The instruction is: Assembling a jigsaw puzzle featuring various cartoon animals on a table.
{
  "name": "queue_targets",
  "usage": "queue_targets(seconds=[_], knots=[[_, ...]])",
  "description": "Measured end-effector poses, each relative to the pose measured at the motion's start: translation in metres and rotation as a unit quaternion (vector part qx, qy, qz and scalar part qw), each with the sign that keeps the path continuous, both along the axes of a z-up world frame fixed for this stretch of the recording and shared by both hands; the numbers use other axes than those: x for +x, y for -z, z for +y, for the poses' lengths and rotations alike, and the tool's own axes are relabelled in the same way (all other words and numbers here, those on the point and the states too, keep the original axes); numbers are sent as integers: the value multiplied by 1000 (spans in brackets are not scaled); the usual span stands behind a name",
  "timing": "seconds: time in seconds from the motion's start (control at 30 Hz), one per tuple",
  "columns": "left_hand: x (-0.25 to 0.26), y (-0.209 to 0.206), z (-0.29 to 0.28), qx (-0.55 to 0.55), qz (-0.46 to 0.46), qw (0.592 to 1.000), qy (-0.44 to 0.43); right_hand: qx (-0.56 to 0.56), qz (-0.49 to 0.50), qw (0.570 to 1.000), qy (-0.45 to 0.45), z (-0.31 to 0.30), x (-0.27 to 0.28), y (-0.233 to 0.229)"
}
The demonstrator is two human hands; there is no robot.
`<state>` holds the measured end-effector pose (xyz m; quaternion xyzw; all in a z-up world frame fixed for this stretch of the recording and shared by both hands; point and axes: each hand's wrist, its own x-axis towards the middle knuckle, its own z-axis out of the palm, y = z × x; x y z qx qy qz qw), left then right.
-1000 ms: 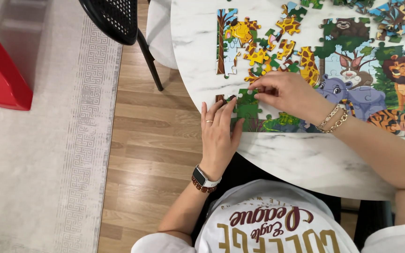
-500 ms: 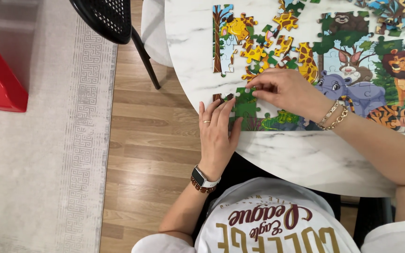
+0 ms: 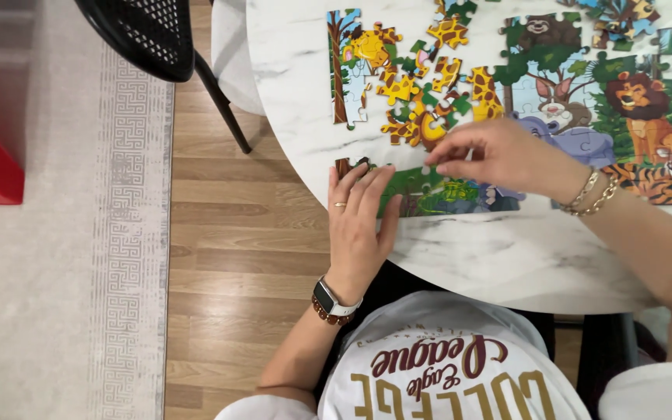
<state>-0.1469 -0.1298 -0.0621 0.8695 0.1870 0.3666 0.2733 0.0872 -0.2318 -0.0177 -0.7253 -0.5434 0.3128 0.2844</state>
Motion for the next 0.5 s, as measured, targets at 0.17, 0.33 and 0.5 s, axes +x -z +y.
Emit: queue_targets(seconds=[0.17, 0.33, 0.5], knots=[[6, 4, -6, 22, 14, 999, 47, -3, 13, 1000, 23, -11, -3, 15], [5, 7, -11, 45, 41, 995, 73, 45, -57, 997, 14, -12, -15, 12], [5, 8, -13, 77, 63, 992, 82, 93, -124, 988, 8, -17, -20, 18]])
